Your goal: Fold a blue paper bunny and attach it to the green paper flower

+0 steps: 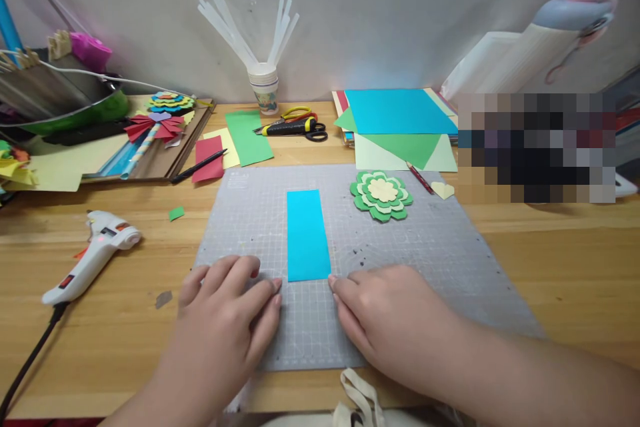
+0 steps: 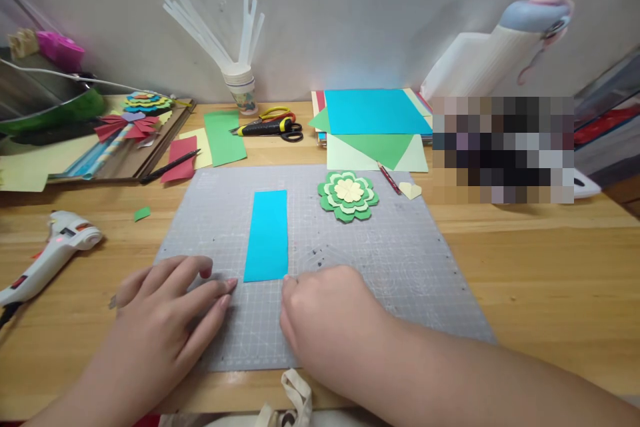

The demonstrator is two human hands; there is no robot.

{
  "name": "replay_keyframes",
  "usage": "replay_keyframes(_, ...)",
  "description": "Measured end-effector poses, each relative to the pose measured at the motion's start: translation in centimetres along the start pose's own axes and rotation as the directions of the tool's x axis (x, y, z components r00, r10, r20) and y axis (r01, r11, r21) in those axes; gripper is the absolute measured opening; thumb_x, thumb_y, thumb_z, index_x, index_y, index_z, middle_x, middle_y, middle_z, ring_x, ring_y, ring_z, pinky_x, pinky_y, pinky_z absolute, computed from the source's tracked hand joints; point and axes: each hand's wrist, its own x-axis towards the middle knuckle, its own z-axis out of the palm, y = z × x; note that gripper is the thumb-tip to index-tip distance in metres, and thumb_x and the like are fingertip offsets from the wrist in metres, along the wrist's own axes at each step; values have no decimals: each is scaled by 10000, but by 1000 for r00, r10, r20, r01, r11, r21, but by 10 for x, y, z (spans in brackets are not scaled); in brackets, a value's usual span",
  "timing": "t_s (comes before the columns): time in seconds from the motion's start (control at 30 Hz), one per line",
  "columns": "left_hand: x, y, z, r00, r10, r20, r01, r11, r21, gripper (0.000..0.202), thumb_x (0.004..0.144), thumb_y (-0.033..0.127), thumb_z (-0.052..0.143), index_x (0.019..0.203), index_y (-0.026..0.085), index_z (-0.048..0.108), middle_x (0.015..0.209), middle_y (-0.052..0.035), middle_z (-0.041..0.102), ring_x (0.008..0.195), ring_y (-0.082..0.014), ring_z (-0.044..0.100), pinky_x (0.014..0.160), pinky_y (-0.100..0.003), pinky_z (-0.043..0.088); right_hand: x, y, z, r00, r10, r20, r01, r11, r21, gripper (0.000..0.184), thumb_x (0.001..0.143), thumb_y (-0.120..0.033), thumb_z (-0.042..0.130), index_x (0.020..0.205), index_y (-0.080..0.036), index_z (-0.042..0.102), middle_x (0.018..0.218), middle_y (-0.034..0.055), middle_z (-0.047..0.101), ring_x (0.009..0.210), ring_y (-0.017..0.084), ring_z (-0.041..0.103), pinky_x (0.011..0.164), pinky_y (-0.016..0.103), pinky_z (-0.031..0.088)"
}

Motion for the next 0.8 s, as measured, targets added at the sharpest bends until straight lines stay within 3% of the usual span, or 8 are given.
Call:
replay_keyframes(0.1, 21, -3, -6, 997, -59, 56, 63, 995, -74, 192, 882, 328, 511, 768, 257, 649, 919, -29, 624, 911, -258, 543, 782, -439, 331, 3, 2, 1, 1000, -23, -13, 23, 1000, 13, 182, 874, -165, 463, 808, -181, 631, 748, 51, 701, 620, 205, 624, 499, 314, 200)
replay_keyframes(0.17, 39, -5, -5, 992, -72, 100, 86, 985, -152, 127, 870, 340, 553, 919, 259, 637, 993, -23, 633, 972, -243, 549, 831, -425, 347, 6, 5, 4, 998, -37, -42, 39, 999, 28, 156, 869, -165, 463, 818, -176, 609, 740, 46, 695, 609, 191, 608, 512, 309, 197)
replay_keyframes(0.23, 58, -7, -1, 983, -51, 176, 85, 978, -189, 312, 815, 377, 638, 1092, 245, 582, 1112, -37, 623, 1075, -257, 525, 887, -429, 342, 10, 9, 8, 996, -42, -85, 48, 996, 71, 135, 861, -161, 461, 854, -173, 595, 745, 39, 696, 601, 174, 595, 522, 301, 199)
replay_keyframes(0.37, 83, -8, 9, 948, -37, 317, 100, 977, -186, 490, 679, 425, 749, 1081, 206, 575, 1027, -57, 641, 1006, -295, 549, 860, -441, 355, 16, 23, 13, 976, 48, -212, 8, 967, 256, 151, 864, -171, 447, 884, -192, 595, 697, 2, 672, 577, 143, 560, 526, 273, 224)
replay_keyframes(0.5, 91, -8, 12, 916, -12, 401, 109, 970, -219, 393, 634, 437, 764, 931, 226, 615, 842, -8, 624, 861, -253, 580, 809, -403, 373, 20, 38, 13, 906, 177, -384, -5, 913, 408, 134, 852, -194, 478, 864, -216, 610, 651, -31, 628, 545, 120, 514, 540, 251, 269)
replay_keyframes(0.6, 89, -6, 10, 904, -1, 427, 112, 965, -237, 282, 660, 395, 748, 859, 242, 619, 935, -11, 602, 930, -248, 567, 817, -382, 380, 25, 48, 13, 863, 252, -438, 8, 860, 510, 125, 849, -197, 487, 864, -217, 609, 661, -37, 619, 551, 115, 510, 555, 243, 310)
replay_keyframes(0.7, 86, -3, 8, 902, -46, 428, 156, 962, -224, 437, 650, 401, 751, 1020, 245, 579, 1108, -46, 558, 962, -261, 555, 780, -366, 409, 31, 53, 15, 862, 278, -423, 17, 819, 574, 125, 846, -190, 488, 864, -221, 609, 664, -41, 613, 573, 119, 518, 559, 241, 334)
replay_keyframes(0.8, 85, 0, 8, 889, -89, 450, 195, 961, -196, 554, 629, 433, 755, 1093, 217, 545, 1035, -63, 596, 901, -279, 574, 733, -373, 415, 33, 53, 17, 878, 266, -398, 16, 814, 580, 126, 848, -191, 490, 849, -222, 612, 706, -31, 639, 615, 130, 541, 573, 247, 348)
